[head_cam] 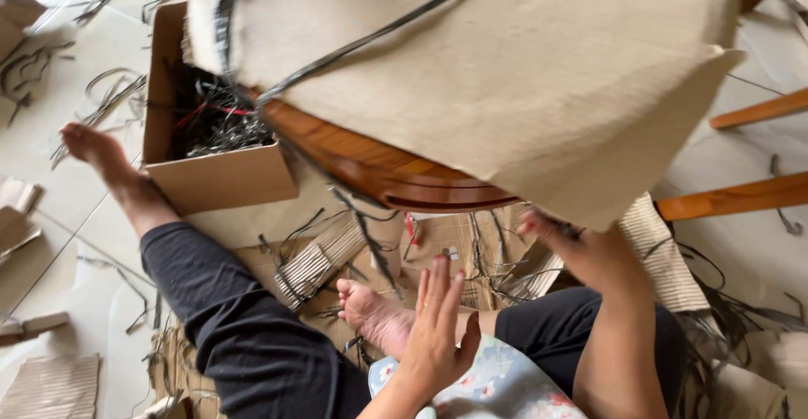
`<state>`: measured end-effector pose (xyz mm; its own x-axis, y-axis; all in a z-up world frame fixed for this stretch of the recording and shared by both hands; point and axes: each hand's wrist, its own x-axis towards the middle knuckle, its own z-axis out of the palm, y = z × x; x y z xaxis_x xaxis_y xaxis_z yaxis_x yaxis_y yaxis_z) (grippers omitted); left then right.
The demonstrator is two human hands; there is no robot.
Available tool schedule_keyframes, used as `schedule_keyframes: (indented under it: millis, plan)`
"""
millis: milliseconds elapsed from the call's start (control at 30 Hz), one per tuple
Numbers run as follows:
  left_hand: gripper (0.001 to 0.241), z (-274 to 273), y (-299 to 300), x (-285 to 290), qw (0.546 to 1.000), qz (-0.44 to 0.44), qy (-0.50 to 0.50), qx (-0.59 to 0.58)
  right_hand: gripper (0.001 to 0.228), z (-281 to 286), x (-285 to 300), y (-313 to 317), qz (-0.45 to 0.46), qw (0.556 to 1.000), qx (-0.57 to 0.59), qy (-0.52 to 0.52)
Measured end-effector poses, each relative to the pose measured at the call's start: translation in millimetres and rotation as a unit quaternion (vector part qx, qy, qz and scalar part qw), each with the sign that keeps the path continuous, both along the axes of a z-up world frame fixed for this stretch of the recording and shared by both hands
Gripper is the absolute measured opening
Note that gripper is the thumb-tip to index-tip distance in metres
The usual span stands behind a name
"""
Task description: Wrapping wooden chair legs with protective cardboard and securing them with ties
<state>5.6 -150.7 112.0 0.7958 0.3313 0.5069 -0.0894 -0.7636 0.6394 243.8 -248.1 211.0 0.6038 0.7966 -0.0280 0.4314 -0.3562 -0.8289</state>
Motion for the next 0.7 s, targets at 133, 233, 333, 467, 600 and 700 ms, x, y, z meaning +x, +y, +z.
schedule_keyframes:
  millis: [133,233,333,467,600,700]
  plan:
    - [0.063,6.0,-13.6,22.6,0.998,-0.063,-0.012,-0.011,0.041,-58.4,56.1,-34.9,-0.257,0.954,-0.147,-0.046]
    - [0.052,16.5,-21.7,40.8,0.997,-0.070,-0.016,-0.010,0.015,-101.0,89.1,-34.5,-0.268,0.960,-0.078,-0.020]
    - [0.048,24.1,-28.9,56.4,0.993,-0.114,-0.008,-0.030,0.016,-115.6,94.6,-11.6,-0.262,0.962,-0.067,-0.028]
    - [0.045,18.6,-39.4,70.9,0.984,-0.172,0.029,-0.042,0.018,-137.7,99.6,22.5,-0.232,0.970,-0.043,-0.053]
    - [0.035,9.3,-43.6,83.9,0.977,-0.206,0.039,-0.032,0.021,-162.7,112.2,40.4,-0.206,0.975,-0.017,-0.080]
    - [0.033,3.4,-46.4,93.4,0.972,-0.228,0.055,-0.024,0.022,-183.6,125.5,43.9,-0.192,0.977,-0.004,-0.092]
